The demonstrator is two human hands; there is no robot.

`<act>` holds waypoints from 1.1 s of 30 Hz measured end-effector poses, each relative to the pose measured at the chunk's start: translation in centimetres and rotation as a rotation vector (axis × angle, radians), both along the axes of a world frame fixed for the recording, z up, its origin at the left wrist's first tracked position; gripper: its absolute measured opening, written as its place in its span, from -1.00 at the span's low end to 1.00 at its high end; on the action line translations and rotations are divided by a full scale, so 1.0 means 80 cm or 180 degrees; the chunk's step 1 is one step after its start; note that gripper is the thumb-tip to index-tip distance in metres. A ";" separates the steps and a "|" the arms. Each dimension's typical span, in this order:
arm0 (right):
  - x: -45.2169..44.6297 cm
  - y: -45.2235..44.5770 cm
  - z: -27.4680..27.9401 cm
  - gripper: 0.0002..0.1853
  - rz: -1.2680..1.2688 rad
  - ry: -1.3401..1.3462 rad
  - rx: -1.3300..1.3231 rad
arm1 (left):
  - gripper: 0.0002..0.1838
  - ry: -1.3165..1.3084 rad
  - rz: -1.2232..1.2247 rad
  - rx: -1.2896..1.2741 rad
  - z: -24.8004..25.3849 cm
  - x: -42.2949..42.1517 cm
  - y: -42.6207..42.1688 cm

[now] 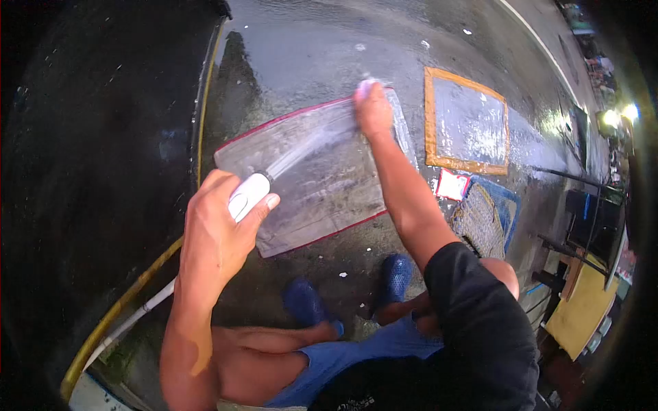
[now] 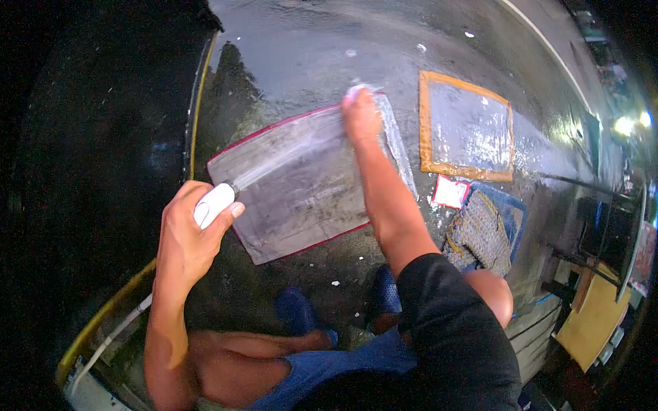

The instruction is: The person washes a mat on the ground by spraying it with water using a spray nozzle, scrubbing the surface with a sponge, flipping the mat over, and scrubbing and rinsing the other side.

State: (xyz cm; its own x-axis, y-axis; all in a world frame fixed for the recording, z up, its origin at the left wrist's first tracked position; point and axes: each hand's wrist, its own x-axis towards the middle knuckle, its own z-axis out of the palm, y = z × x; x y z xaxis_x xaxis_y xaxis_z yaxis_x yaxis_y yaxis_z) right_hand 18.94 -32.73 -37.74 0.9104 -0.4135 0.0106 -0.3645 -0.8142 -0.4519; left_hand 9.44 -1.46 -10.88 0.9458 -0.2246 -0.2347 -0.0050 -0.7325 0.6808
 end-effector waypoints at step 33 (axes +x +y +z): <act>-0.210 0.113 -0.021 -0.15 0.1278 0.0039 -0.0185 | -0.64 0.0054 0.0012 -0.0043 0.008 0.010 -0.021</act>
State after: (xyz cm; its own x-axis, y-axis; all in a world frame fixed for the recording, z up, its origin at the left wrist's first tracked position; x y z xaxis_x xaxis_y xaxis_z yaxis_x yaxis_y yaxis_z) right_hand 2.18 -23.66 -39.44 0.9996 -0.0242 0.0118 -0.0175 -0.9170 -0.3986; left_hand 10.25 -3.16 -10.28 0.9425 -0.2243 -0.2476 0.0093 -0.7232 0.6906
